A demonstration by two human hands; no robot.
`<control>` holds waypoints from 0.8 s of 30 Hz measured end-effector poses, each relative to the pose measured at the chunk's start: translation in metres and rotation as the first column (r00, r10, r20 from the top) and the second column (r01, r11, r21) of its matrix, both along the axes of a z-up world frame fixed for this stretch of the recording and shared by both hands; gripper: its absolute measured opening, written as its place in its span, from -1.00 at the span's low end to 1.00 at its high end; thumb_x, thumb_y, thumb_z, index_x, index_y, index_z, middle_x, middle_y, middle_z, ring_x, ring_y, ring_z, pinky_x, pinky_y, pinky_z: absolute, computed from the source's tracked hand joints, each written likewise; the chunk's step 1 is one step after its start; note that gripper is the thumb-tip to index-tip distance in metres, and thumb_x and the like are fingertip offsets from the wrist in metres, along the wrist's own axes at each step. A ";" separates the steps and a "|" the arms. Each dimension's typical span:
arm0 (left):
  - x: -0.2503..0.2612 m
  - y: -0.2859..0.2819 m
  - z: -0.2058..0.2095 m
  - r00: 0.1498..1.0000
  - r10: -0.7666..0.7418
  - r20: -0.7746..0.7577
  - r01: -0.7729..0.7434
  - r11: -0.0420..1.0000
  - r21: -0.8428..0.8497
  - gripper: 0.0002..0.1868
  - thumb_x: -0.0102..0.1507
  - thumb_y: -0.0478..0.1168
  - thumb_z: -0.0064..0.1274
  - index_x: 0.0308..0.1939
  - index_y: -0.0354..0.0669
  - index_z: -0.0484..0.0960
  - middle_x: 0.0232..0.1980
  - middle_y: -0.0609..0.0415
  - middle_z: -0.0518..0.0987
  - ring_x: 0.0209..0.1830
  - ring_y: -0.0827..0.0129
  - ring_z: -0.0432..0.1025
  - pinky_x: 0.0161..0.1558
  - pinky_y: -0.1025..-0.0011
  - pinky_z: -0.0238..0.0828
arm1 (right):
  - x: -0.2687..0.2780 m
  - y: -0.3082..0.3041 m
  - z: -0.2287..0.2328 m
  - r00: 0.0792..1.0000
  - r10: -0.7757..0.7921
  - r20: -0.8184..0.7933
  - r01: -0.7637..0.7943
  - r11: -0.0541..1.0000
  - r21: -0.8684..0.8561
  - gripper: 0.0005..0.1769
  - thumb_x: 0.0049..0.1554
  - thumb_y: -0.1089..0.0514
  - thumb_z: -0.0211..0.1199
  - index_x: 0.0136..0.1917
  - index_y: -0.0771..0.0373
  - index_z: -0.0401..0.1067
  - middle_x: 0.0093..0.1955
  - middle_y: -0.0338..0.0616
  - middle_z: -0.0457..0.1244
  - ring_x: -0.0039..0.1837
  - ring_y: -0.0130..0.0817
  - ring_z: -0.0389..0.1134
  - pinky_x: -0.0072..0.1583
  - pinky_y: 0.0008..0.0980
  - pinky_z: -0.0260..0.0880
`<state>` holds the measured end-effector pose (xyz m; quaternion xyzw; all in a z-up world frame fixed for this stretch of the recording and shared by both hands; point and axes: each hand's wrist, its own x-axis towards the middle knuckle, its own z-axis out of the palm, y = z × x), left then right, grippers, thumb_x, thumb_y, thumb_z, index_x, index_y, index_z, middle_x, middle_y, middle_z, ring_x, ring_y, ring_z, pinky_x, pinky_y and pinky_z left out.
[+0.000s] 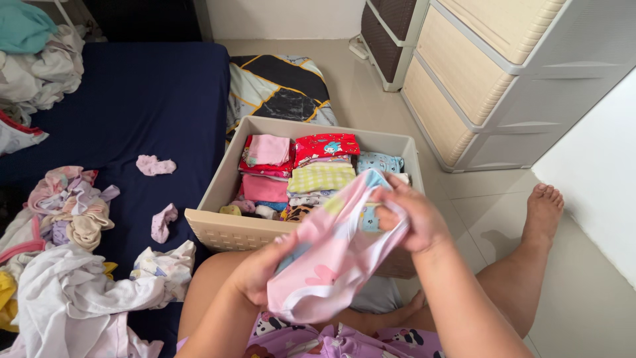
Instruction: The person sorts and organizes children's clothes by picking up individual items from a pile on a bed, unfolding or flattening them by hand, and placing them neatly into divided columns inside a plastic storage drawer organizer.
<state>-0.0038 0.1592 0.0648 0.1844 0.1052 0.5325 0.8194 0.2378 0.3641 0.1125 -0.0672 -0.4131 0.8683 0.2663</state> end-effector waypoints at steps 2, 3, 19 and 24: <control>-0.011 -0.008 -0.013 0.988 -0.133 -0.081 0.151 0.942 0.299 -0.44 0.66 0.01 -0.13 0.53 -0.41 0.23 0.19 -0.42 0.54 0.20 0.02 0.48 0.22 0.16 0.39 | 0.007 0.025 -0.012 0.991 -0.021 -0.136 -0.011 0.974 -0.227 -0.70 0.25 0.31 0.23 0.26 0.28 0.37 -0.10 -0.10 0.31 -0.38 -0.55 0.16 -0.39 -0.56 0.15; -0.011 -0.008 -0.014 0.988 -0.133 -0.083 0.152 0.942 0.299 -0.44 0.66 0.01 -0.13 0.53 -0.41 0.23 0.19 -0.42 0.54 0.20 0.02 0.48 0.22 0.16 0.39 | 0.011 0.033 -0.019 0.990 -0.021 -0.138 -0.011 0.974 -0.227 -0.70 0.25 0.31 0.23 0.26 0.28 0.37 -0.10 -0.10 0.31 -0.38 -0.55 0.16 -0.39 -0.56 0.15; 0.041 0.019 0.076 0.859 0.509 -0.049 -0.500 0.856 0.129 -0.34 0.44 0.19 -0.40 0.43 -0.19 0.29 0.31 -0.15 0.49 0.29 0.06 0.43 0.34 0.07 0.29 | -0.044 -0.124 0.052 0.810 -0.584 0.053 -0.040 0.035 0.999 -0.43 -0.11 -0.02 0.58 0.04 0.20 0.35 -0.05 -0.12 0.27 -0.02 -0.21 0.35 0.02 -0.26 0.41; 0.037 0.020 0.089 0.776 0.630 -0.036 -0.619 0.771 0.152 -0.35 0.45 0.19 -0.40 0.39 -0.21 0.34 0.29 -0.10 0.51 0.28 0.07 0.42 0.27 0.07 0.31 | -0.053 -0.122 0.036 0.807 -0.572 -0.145 0.046 -0.184 0.982 -0.36 -0.08 0.10 0.54 0.18 0.19 0.28 0.09 -0.06 0.31 0.13 -0.04 0.37 0.15 -0.12 0.41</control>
